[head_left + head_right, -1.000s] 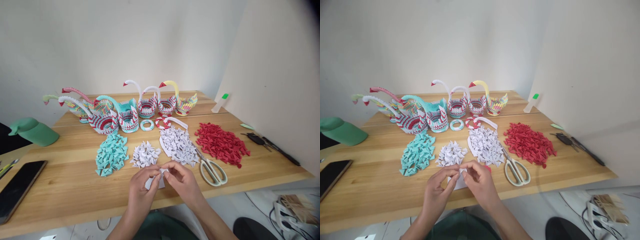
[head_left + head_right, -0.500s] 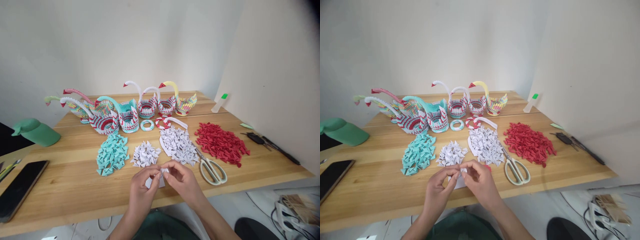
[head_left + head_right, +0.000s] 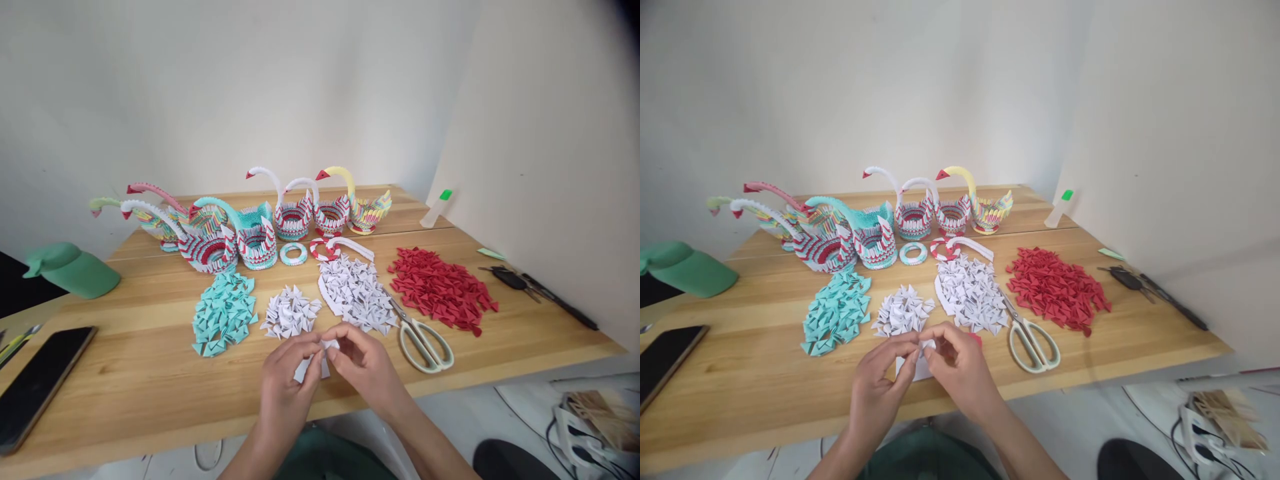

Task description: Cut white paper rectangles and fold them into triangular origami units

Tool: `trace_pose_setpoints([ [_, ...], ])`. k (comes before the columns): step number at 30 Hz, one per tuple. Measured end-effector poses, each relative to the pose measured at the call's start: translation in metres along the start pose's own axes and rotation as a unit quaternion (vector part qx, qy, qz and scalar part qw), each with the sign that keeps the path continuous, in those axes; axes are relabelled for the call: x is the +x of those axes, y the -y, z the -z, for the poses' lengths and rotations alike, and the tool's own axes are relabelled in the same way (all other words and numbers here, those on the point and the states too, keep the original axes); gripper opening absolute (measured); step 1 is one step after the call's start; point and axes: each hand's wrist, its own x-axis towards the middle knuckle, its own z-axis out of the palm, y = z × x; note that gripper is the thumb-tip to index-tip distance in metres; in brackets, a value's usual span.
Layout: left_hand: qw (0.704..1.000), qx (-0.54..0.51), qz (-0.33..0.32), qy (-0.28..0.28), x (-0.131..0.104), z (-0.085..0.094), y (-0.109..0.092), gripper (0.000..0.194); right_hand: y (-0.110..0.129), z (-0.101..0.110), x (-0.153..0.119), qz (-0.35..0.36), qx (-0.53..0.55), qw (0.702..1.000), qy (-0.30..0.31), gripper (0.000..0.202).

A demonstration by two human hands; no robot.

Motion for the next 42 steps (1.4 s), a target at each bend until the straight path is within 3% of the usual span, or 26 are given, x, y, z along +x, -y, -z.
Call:
trace_pose_setpoints([
  [4,0.997,0.04,-0.071,-0.014,-0.002,-0.002,0.001,0.019,0.0,-0.002,-0.001,0.026,-0.04,0.999,-0.016,0.014],
  [8,0.982,0.098,-0.158,-0.018,-0.004,-0.004,0.004,0.022,-0.003,-0.005,0.0,0.103,-0.088,0.989,-0.061,0.016],
  [14,0.978,0.113,-0.174,-0.029,-0.005,-0.01,0.006,0.025,-0.011,-0.008,0.0,0.178,-0.112,0.97,-0.122,0.018],
  [20,0.988,0.093,-0.121,0.0,-0.003,-0.014,0.005,0.031,-0.009,-0.014,-0.002,0.122,-0.121,0.978,-0.122,0.017],
  [23,0.994,0.066,-0.088,0.009,-0.001,-0.014,0.005,0.032,-0.007,-0.013,-0.003,0.075,-0.083,0.989,-0.094,0.016],
  [28,0.993,-0.075,0.089,0.031,0.006,-0.009,0.009,0.021,-0.008,0.006,-0.005,0.033,-0.008,0.999,-0.012,0.023],
  [30,0.979,-0.142,0.143,0.043,0.009,-0.006,0.011,0.019,-0.009,0.015,-0.006,0.058,-0.049,0.997,-0.008,0.019],
  [33,0.968,-0.172,0.17,0.06,0.01,-0.005,0.01,0.019,-0.009,0.025,-0.004,0.141,-0.122,0.983,-0.001,0.018],
  [38,0.973,-0.151,0.144,0.099,0.009,-0.006,0.002,0.02,-0.005,0.032,0.005,0.287,-0.184,0.937,0.069,0.018],
  [42,0.982,-0.105,0.108,0.114,0.009,-0.006,-0.001,0.024,-0.003,0.035,0.007,0.307,-0.209,0.925,0.083,0.017],
])
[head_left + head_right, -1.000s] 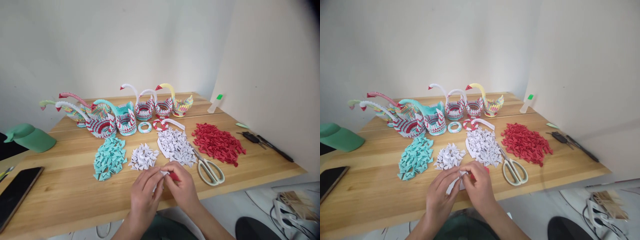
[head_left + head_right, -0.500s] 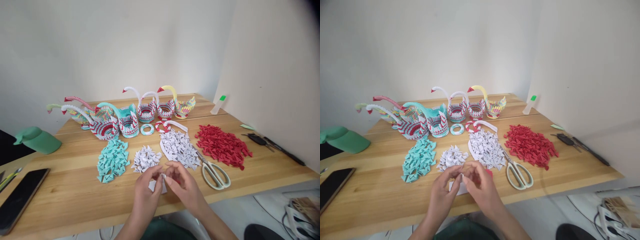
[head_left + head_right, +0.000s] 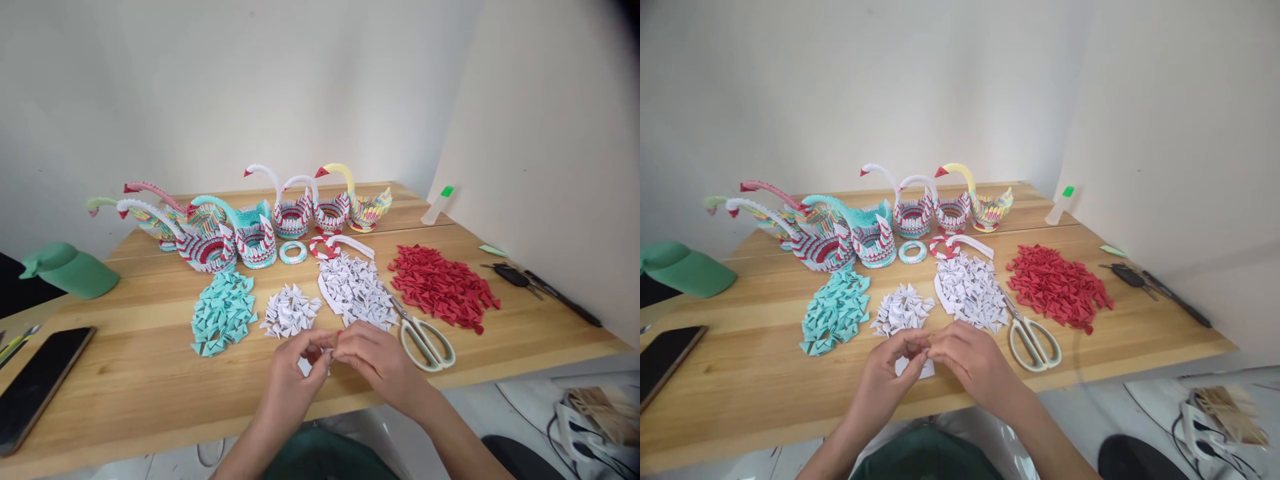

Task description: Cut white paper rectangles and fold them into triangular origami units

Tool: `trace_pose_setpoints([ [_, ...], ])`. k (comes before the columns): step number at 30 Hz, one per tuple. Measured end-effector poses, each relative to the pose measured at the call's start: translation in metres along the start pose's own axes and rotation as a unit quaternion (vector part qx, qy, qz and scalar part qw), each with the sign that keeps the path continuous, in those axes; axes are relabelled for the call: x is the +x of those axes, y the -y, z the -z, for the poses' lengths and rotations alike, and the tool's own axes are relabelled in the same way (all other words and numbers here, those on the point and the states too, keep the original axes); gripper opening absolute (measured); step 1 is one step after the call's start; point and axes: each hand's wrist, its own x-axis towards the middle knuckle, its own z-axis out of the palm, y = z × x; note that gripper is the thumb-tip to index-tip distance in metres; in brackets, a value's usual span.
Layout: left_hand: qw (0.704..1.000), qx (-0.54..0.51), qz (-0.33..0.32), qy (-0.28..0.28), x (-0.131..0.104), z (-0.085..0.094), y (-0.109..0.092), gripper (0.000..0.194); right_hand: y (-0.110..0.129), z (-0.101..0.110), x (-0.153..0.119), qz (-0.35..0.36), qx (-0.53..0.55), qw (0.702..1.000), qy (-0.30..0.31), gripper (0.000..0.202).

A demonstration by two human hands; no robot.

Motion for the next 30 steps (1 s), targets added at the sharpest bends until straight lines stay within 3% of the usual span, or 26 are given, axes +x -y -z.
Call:
trace_pose_setpoints([
  [9,0.995,0.073,-0.068,-0.027,-0.002,-0.004,-0.004,0.023,0.007,-0.009,-0.006,-0.153,0.034,0.986,-0.05,0.013],
  [16,0.996,0.058,-0.059,-0.044,-0.003,-0.01,-0.002,0.025,0.006,-0.014,-0.01,-0.241,0.067,0.964,-0.089,0.009],
  [30,0.991,0.075,-0.077,-0.084,-0.004,-0.015,-0.001,0.026,0.009,-0.018,-0.006,-0.312,0.17,0.929,-0.1,0.014],
])
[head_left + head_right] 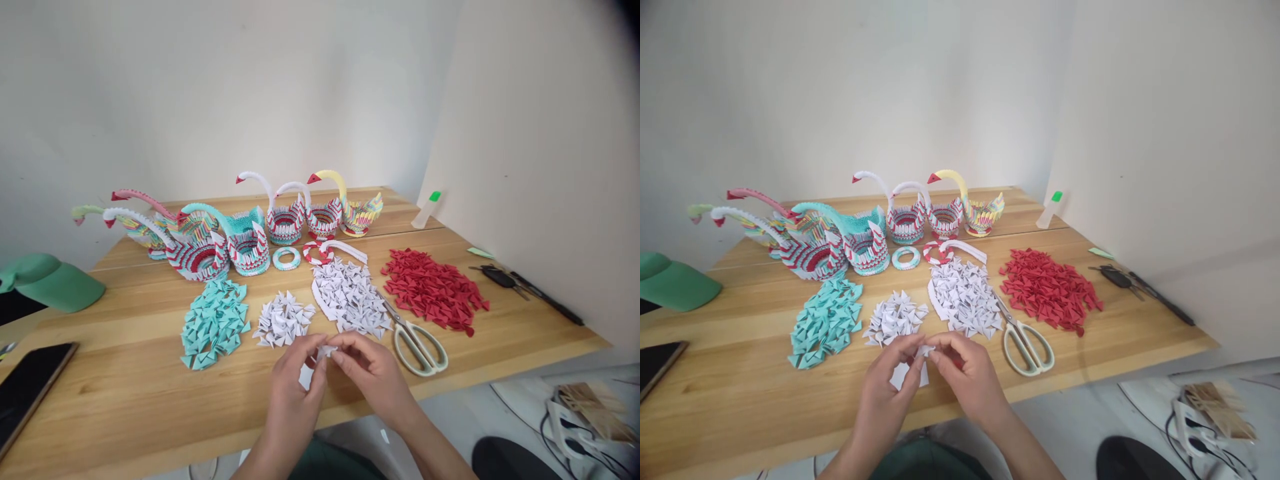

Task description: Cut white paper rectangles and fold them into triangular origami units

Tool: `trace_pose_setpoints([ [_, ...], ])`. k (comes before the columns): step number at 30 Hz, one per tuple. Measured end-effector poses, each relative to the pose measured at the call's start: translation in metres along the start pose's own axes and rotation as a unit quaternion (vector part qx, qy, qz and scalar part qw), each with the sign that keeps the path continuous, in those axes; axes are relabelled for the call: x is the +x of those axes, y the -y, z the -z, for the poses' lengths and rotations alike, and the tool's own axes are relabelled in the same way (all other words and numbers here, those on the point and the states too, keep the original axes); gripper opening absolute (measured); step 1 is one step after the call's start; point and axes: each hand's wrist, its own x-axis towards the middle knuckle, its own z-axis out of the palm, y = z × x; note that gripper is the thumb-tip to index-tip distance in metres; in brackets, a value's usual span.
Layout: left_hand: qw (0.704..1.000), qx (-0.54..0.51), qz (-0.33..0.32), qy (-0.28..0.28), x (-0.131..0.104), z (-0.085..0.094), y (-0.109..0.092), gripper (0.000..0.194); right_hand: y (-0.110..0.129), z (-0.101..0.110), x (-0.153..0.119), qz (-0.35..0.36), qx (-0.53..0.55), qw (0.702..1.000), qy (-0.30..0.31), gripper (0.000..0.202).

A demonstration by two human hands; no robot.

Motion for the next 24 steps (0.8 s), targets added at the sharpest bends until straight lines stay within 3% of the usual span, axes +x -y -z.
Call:
trace_pose_setpoints([
  [10,0.987,0.104,-0.12,-0.029,-0.007,-0.003,0.013,0.032,-0.004,-0.011,-0.002,-0.015,0.062,0.997,-0.037,0.015],
  [20,0.98,0.109,-0.163,-0.042,-0.006,-0.001,0.019,0.037,-0.007,-0.022,-0.001,-0.021,0.083,0.992,-0.089,0.018],
  [22,0.987,0.082,-0.136,-0.031,-0.004,0.002,0.019,0.035,-0.007,-0.024,0.0,-0.023,0.098,0.99,-0.104,0.018],
  [24,0.998,0.021,-0.057,-0.014,-0.003,0.006,0.018,0.034,-0.007,-0.026,0.003,-0.02,0.11,0.987,-0.117,0.019],
])
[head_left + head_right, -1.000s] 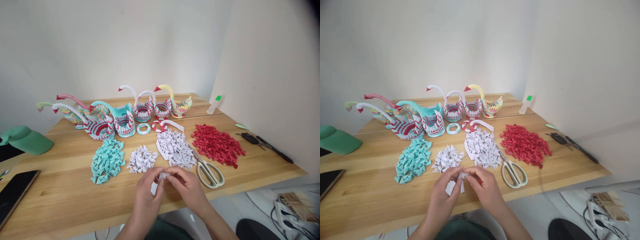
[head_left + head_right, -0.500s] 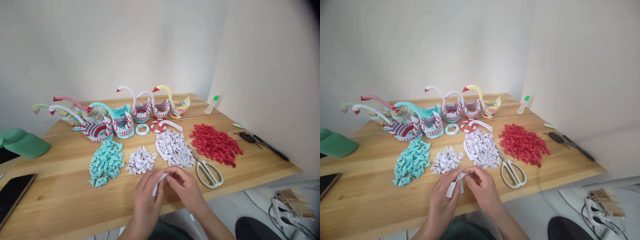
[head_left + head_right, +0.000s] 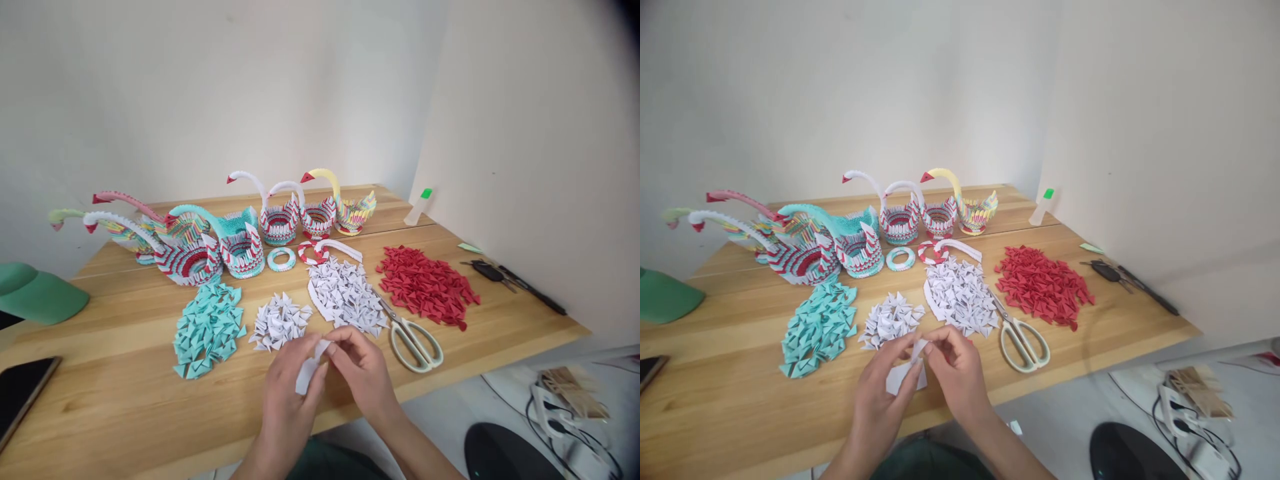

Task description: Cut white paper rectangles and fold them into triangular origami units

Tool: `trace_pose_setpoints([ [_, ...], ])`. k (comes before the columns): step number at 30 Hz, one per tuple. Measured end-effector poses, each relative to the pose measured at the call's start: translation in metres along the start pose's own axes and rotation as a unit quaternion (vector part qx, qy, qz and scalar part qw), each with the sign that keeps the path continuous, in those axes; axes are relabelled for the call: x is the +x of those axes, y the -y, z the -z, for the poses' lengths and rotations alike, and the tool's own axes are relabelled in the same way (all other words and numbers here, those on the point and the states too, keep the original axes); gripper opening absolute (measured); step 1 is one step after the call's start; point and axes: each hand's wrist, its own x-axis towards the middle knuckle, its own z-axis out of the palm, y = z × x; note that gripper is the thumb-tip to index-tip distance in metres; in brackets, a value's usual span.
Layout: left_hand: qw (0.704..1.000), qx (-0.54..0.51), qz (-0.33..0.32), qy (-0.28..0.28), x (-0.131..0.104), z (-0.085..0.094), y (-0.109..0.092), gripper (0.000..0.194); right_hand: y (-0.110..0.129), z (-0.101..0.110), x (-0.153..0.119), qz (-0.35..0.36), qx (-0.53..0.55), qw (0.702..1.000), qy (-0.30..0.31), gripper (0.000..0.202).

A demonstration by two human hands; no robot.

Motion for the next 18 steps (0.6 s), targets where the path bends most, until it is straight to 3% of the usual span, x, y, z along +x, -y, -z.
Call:
trace_pose_setpoints([
  [3,0.985,-0.099,0.144,0.002,0.003,0.006,0.001,0.033,0.001,-0.003,0.003,0.007,0.009,1.0,-0.009,0.02],
  [5,0.977,-0.115,0.182,0.008,0.004,0.008,0.002,0.029,0.002,-0.006,0.005,0.016,0.004,1.0,-0.005,0.019],
  [11,0.994,-0.051,0.1,0.004,0.001,0.009,0.005,0.021,-0.004,-0.016,0.004,0.067,-0.06,0.996,-0.005,0.007],
  [15,0.995,-0.047,0.093,0.002,0.002,0.012,0.003,0.021,-0.007,-0.02,0.0,0.118,-0.12,0.986,0.011,0.029],
  [18,0.994,-0.06,0.093,0.012,0.003,0.014,0.001,0.022,-0.004,-0.021,-0.003,0.155,-0.16,0.974,0.038,0.034],
])
